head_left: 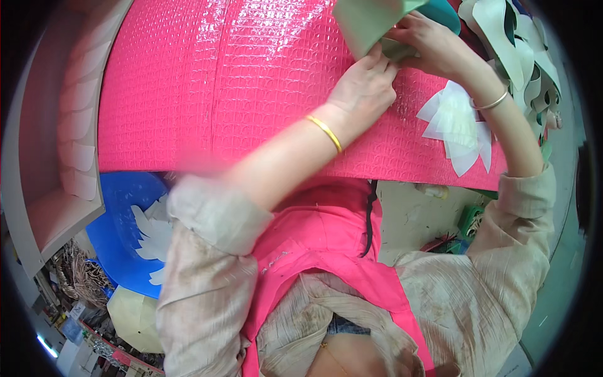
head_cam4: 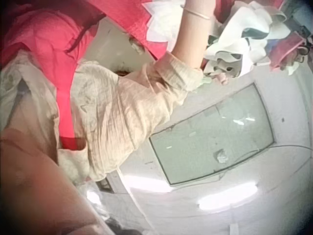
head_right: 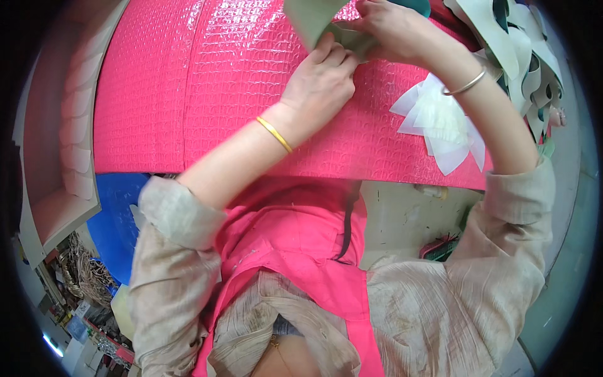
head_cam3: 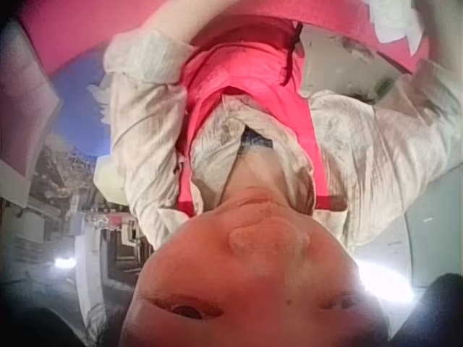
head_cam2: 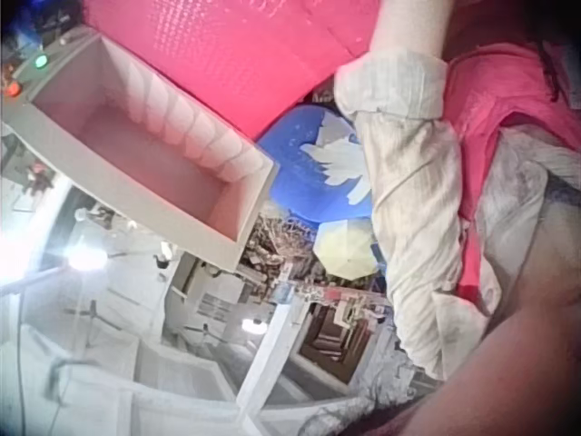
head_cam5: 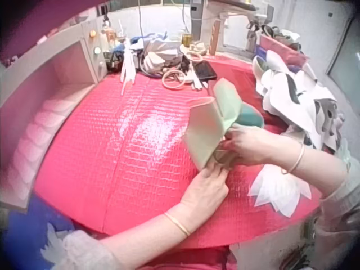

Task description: The person assembles a light green high-heeled shoe by hand. They place a white paper template onto the shoe's upper, then insert a green insole into the shoe's interior. The person presses the insole into place and adjusts the shoe's structure. They repeat this process with a second shoe, handling paper templates and shoe components on a pink textured work surface.

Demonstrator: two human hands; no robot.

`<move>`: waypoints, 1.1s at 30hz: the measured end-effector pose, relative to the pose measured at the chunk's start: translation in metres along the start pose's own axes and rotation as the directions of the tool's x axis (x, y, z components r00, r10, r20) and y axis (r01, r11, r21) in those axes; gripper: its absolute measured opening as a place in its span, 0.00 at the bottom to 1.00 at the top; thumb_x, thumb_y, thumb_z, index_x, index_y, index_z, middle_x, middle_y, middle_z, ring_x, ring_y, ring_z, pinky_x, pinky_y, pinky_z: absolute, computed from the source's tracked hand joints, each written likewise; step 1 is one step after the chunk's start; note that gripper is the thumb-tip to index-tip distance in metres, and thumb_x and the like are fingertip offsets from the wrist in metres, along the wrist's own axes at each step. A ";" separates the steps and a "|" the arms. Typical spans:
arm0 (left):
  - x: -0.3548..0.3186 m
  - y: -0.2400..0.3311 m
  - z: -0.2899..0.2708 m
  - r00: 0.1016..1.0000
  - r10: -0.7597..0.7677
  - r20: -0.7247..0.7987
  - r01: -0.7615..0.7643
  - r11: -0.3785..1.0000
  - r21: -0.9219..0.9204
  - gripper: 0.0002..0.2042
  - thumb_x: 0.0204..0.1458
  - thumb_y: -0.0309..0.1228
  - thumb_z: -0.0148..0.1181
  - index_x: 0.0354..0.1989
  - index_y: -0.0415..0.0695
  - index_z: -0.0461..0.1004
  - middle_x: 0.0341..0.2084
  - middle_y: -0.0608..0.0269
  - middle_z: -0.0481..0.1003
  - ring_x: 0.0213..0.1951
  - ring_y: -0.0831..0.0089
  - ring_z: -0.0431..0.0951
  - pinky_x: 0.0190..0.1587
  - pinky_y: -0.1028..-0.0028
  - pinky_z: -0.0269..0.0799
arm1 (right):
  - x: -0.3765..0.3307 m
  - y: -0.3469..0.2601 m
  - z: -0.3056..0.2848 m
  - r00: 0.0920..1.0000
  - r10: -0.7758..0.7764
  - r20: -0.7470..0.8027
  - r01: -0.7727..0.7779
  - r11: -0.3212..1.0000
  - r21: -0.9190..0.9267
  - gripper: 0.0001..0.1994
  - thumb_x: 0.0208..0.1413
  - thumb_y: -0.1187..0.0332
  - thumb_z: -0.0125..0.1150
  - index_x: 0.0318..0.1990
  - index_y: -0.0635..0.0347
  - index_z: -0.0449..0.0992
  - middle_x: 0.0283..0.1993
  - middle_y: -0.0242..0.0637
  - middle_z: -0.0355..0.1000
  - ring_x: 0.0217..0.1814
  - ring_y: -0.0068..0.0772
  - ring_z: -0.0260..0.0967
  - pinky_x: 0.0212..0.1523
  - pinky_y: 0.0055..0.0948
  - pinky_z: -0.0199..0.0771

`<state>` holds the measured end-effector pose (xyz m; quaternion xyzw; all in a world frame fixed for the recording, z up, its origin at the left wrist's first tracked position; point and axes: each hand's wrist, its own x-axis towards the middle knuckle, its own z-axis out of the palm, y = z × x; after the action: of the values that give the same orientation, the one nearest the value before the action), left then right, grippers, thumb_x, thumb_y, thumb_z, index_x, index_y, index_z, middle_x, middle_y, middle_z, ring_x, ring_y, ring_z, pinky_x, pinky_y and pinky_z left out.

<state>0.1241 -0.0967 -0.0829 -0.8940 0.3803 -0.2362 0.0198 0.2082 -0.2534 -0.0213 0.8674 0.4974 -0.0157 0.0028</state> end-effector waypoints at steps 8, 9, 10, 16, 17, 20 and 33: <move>-0.043 -0.036 -0.054 0.887 0.339 0.313 -0.347 0.937 -0.031 0.04 0.33 0.30 0.53 0.15 0.50 0.75 0.19 0.66 0.69 0.30 0.73 0.69 0.40 0.77 0.60 | 0.015 -0.001 -0.016 0.944 -0.078 0.320 -0.070 0.903 0.424 0.12 0.42 0.74 0.57 0.36 0.67 0.72 0.32 0.49 0.69 0.36 0.45 0.67 0.37 0.34 0.66; -0.054 -0.032 -0.056 0.904 0.297 0.308 -0.311 0.950 -0.005 0.04 0.33 0.30 0.53 0.15 0.49 0.75 0.20 0.65 0.69 0.31 0.73 0.69 0.40 0.77 0.60 | 0.028 -0.023 -0.027 0.829 -0.041 0.557 -0.214 0.898 0.384 0.14 0.43 0.74 0.57 0.40 0.69 0.70 0.37 0.48 0.70 0.41 0.45 0.67 0.42 0.32 0.67; -0.064 -0.028 -0.059 0.920 0.245 0.307 -0.269 0.963 0.038 0.04 0.33 0.29 0.53 0.15 0.48 0.75 0.20 0.65 0.69 0.32 0.73 0.69 0.40 0.78 0.60 | 0.028 -0.034 -0.026 0.885 -0.031 0.465 -0.221 0.851 0.477 0.15 0.43 0.73 0.58 0.42 0.67 0.71 0.37 0.47 0.71 0.41 0.43 0.68 0.43 0.31 0.67; -0.086 -0.007 -0.055 0.973 -0.108 0.202 0.122 0.991 -0.055 0.12 0.41 0.30 0.54 0.33 0.38 0.72 0.31 0.60 0.66 0.40 0.68 0.67 0.48 0.73 0.60 | 0.040 -0.048 0.022 0.926 0.201 0.320 -0.378 0.547 0.747 0.21 0.42 0.72 0.62 0.46 0.66 0.70 0.43 0.46 0.71 0.46 0.38 0.68 0.48 0.29 0.66; -0.091 -0.006 -0.050 0.979 -0.146 0.143 0.161 0.982 -0.101 0.14 0.42 0.31 0.54 0.37 0.37 0.70 0.32 0.60 0.66 0.41 0.68 0.67 0.48 0.72 0.60 | 0.039 -0.048 0.026 0.922 0.221 0.319 -0.388 0.539 0.748 0.21 0.42 0.71 0.62 0.47 0.66 0.70 0.43 0.46 0.71 0.46 0.38 0.68 0.48 0.29 0.66; -0.096 -0.003 -0.046 0.971 -0.217 0.105 0.227 0.969 -0.100 0.18 0.43 0.33 0.55 0.43 0.37 0.67 0.35 0.62 0.66 0.42 0.70 0.67 0.48 0.73 0.60 | 0.048 -0.059 0.020 0.883 0.265 0.387 -0.469 0.473 0.746 0.20 0.46 0.79 0.57 0.50 0.67 0.64 0.45 0.41 0.69 0.48 0.30 0.65 0.49 0.28 0.65; -0.080 0.008 -0.030 0.948 -0.319 0.002 0.307 0.912 -0.272 0.19 0.41 0.32 0.57 0.44 0.42 0.68 0.34 0.62 0.65 0.40 0.67 0.66 0.46 0.70 0.61 | 0.047 -0.057 -0.004 0.948 0.075 0.308 -0.191 0.911 0.365 0.13 0.43 0.73 0.57 0.40 0.65 0.72 0.37 0.49 0.70 0.40 0.44 0.69 0.42 0.33 0.68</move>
<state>0.0572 -0.0426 -0.0904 -0.9324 0.2611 -0.2014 -0.1479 0.1829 -0.1842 -0.0183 0.8709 0.4178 -0.2399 -0.0969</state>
